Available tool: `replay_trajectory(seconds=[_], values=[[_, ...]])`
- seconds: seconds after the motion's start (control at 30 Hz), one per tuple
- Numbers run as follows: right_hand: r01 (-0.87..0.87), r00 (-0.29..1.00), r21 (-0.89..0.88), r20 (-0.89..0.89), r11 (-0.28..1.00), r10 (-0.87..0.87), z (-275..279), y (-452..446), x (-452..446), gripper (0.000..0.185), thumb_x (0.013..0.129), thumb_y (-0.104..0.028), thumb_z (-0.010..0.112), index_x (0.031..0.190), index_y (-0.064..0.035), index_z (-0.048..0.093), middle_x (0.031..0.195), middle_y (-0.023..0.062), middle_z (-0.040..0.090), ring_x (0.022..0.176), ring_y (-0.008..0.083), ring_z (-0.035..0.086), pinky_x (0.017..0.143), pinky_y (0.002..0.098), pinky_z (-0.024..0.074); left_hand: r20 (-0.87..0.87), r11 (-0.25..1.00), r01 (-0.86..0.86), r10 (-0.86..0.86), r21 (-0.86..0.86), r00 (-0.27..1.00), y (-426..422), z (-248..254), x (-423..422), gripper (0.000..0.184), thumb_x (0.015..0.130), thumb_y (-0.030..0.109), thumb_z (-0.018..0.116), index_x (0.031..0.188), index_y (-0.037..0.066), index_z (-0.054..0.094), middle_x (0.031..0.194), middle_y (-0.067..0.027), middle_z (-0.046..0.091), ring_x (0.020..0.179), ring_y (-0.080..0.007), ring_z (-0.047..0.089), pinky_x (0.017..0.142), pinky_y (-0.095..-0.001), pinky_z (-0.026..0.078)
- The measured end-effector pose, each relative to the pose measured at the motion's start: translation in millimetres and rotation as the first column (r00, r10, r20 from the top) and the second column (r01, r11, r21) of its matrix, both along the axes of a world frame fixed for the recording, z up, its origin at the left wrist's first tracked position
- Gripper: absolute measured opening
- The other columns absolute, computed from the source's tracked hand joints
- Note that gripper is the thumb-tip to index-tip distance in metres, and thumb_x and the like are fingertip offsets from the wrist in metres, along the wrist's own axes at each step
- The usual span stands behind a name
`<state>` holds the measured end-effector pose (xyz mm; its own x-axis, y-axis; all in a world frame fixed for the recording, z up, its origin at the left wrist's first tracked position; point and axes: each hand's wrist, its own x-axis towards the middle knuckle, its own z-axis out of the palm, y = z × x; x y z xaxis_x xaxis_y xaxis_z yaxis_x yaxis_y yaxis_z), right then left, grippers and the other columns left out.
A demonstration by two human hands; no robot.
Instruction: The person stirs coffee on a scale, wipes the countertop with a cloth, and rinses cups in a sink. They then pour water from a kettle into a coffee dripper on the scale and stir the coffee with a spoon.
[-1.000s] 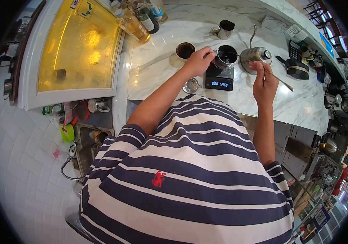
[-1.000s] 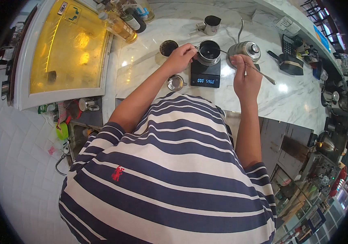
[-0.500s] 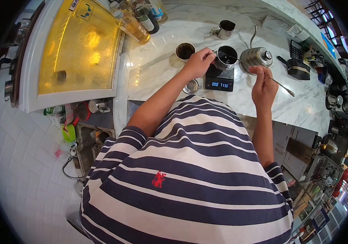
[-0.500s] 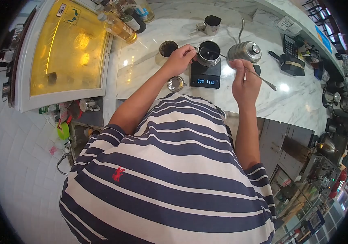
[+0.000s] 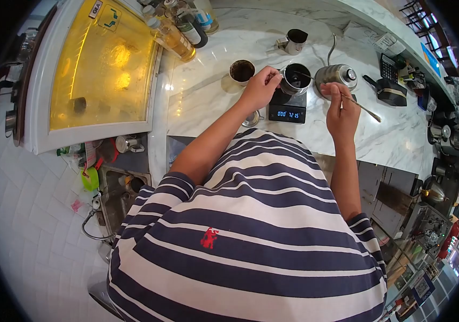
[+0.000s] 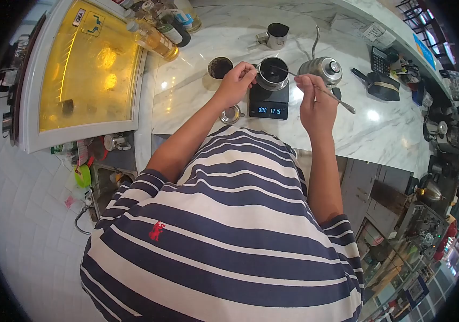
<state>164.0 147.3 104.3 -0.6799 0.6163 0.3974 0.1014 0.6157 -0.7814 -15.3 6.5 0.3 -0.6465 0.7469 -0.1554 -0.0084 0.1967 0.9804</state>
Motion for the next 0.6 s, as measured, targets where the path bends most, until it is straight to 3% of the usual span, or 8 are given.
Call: replay_trajectory(seconds=[0.23,0.33,0.6], values=[[0.004,0.999,0.043,0.034,0.999,-0.005,3.2,1.2,6.6,0.022,0.108,-0.013,0.056,0.102,0.0036,0.069,0.090,0.0129,0.077,0.083,0.0205,0.076,0.077,0.0306,0.0572,-0.003,0.999,-0.049,0.049,0.018,0.999,-9.5,-5.1,6.9,0.025,0.105,0.020,0.061,0.124,0.005,0.058,0.097,-0.0061,0.067,0.090,-0.0126,0.064,0.078,-0.0293,0.052],[-0.020,1.000,-0.032,0.001,0.999,0.020,2.9,-1.6,-1.7,0.023,0.108,-0.013,0.056,0.101,0.0036,0.070,0.090,0.0132,0.076,0.083,0.0208,0.076,0.076,0.0302,0.0567,0.014,0.997,-0.066,0.066,0.049,0.998,-9.7,-3.2,9.7,0.026,0.104,0.020,0.062,0.126,0.006,0.058,0.096,-0.0060,0.067,0.089,-0.0124,0.063,0.079,-0.0285,0.052],[0.036,0.999,-0.007,0.028,0.999,-0.036,-0.7,15.5,9.8,0.024,0.108,-0.014,0.055,0.102,0.0046,0.070,0.090,0.0125,0.077,0.081,0.0211,0.076,0.077,0.0307,0.0572,-0.030,0.995,-0.088,0.089,0.041,0.996,-12.3,0.4,10.7,0.031,0.104,0.018,0.062,0.132,0.007,0.057,0.095,-0.0056,0.066,0.085,-0.0112,0.060,0.077,-0.0277,0.050]])
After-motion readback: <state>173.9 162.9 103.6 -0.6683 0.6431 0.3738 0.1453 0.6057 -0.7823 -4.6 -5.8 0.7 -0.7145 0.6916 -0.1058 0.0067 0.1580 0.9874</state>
